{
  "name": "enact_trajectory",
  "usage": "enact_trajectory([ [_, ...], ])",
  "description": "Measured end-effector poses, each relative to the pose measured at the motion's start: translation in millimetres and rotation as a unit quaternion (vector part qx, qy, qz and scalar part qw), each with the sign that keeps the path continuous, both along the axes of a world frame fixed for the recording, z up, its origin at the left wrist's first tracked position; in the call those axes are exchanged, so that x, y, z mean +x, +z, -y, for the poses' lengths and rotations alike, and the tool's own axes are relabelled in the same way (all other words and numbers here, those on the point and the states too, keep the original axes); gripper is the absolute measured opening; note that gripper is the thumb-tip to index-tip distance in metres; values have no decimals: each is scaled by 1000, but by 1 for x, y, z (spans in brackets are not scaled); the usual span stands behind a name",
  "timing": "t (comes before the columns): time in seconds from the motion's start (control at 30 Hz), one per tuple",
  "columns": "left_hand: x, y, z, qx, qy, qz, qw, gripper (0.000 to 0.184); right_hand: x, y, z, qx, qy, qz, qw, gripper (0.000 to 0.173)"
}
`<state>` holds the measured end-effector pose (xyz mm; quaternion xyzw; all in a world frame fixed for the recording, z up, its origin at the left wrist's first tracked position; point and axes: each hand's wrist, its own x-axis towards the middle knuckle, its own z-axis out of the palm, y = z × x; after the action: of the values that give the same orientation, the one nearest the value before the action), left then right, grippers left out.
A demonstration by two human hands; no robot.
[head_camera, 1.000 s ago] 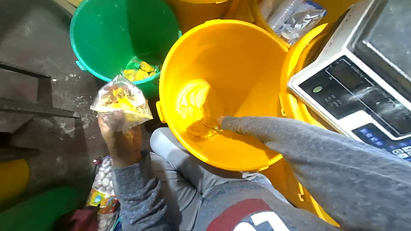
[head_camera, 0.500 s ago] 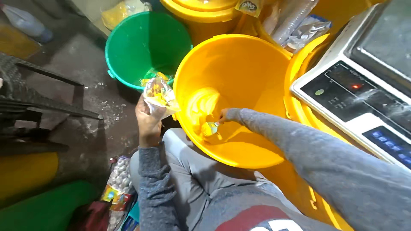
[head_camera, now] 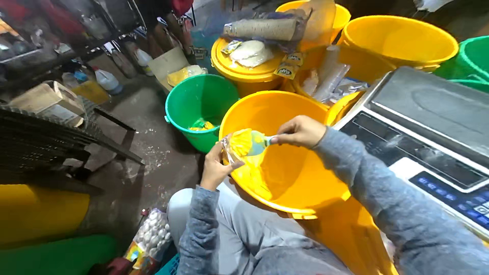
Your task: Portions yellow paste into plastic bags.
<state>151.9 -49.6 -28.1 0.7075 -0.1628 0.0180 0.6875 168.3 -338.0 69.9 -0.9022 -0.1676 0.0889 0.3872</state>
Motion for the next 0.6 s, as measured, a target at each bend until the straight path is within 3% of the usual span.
enact_trajectory([
  [0.13, -3, -5, 13, -2, 111, 41, 993, 78, -39, 11, -49, -124, -20, -15, 992, 44],
  [0.23, -2, -8, 14, -25, 165, 57, 984, 65, -74, 15, -75, -182, -57, -1, 982, 45],
  [0.4, -8, -3, 28, -137, 189, 48, 971, 40, -99, 7, -62, -164, -87, 118, 975, 40],
  [0.53, 0, 1, 21, -255, 189, -66, 946, 21, -97, 13, -20, -101, -101, 196, 970, 46],
  [0.6, -2, 8, 13, -296, 146, -124, 936, 19, -83, 19, -4, -68, -102, 266, 956, 46],
])
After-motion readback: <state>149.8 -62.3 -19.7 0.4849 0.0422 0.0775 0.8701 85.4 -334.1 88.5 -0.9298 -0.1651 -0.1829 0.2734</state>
